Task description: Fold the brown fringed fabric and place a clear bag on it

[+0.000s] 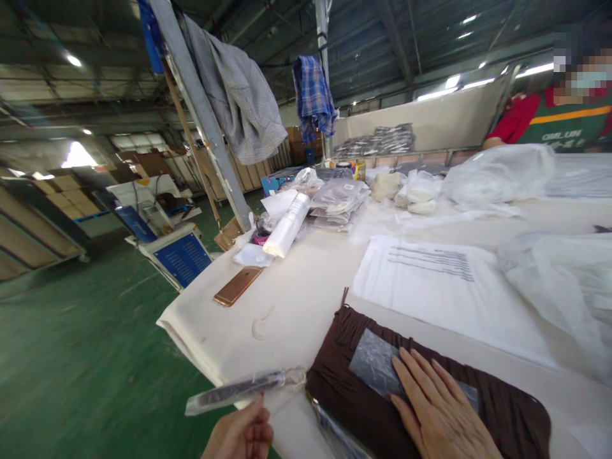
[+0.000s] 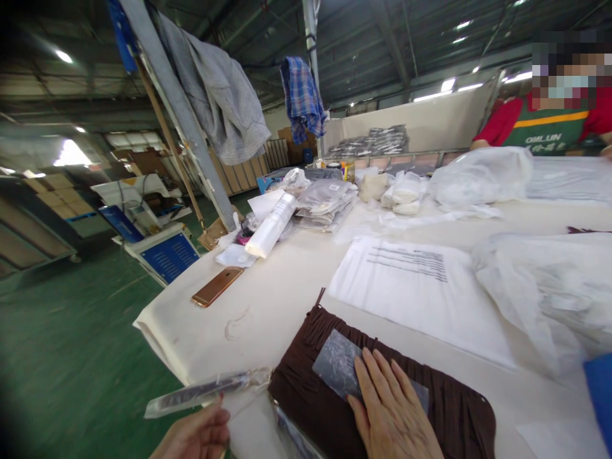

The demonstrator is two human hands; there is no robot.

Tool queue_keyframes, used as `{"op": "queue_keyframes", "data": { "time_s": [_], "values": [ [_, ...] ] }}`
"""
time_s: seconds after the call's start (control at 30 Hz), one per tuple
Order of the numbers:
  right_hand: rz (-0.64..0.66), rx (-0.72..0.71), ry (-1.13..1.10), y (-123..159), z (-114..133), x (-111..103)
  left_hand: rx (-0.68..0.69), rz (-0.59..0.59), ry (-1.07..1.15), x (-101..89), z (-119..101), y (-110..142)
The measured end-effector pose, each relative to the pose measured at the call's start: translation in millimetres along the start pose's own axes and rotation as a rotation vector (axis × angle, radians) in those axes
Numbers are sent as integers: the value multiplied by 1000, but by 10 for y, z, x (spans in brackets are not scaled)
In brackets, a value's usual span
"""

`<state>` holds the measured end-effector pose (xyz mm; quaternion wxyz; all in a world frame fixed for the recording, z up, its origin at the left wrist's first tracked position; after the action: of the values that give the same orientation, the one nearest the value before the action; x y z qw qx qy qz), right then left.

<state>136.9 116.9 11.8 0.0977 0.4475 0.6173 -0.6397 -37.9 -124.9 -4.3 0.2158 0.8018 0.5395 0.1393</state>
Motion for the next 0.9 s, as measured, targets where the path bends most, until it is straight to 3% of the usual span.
{"op": "queue_keyframes", "data": {
  "time_s": [0.07, 0.17, 0.3, 0.4, 0.5, 0.57, 0.63, 0.7, 0.77, 0.83, 0.9],
  "values": [
    [15, 5, -6, 16, 2, 16, -134, -153, 199, -52, -37, -62],
    [28, 3, -10, 35, 2, 31, -98, -366, 197, -221, -84, -229],
    [25, 16, -16, 58, -4, 48, 189, -413, -26, -402, -139, -386],
    [45, 40, -20, 65, -6, 65, 497, -380, -303, -357, -391, -290],
    [59, 60, -27, 50, 0, 62, 926, -310, -576, -38, -837, -40],
    [43, 96, -52, 38, -1, 47, 1183, -114, -624, 327, -1073, 110],
    [43, 146, -93, 35, -10, 32, 1339, 124, -693, 740, -1157, 187],
    [60, 210, -148, 41, -29, 15, 1462, 362, -887, 1154, -1064, 193],
    [82, 289, -220, 53, -59, -13, 1534, 550, -1123, 1499, -836, 138],
    [121, 348, -287, 64, -86, -39, 1558, 666, -1209, 1728, -596, 61],
    [172, 333, -309, 72, -93, -54, 1556, 726, -1193, 1833, -445, -3]
  ]
}}
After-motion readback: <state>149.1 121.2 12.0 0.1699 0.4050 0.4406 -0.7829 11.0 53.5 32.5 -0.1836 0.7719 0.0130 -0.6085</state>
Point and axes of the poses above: each hand's wrist, its own y-axis away from the middle knuckle, its own x-axis out of the palm, z = x × y, the point moved 3 cm from there along -y, towards the middle knuckle, and after that the axes turned 14 degrees about x, right-handed, at the moved point
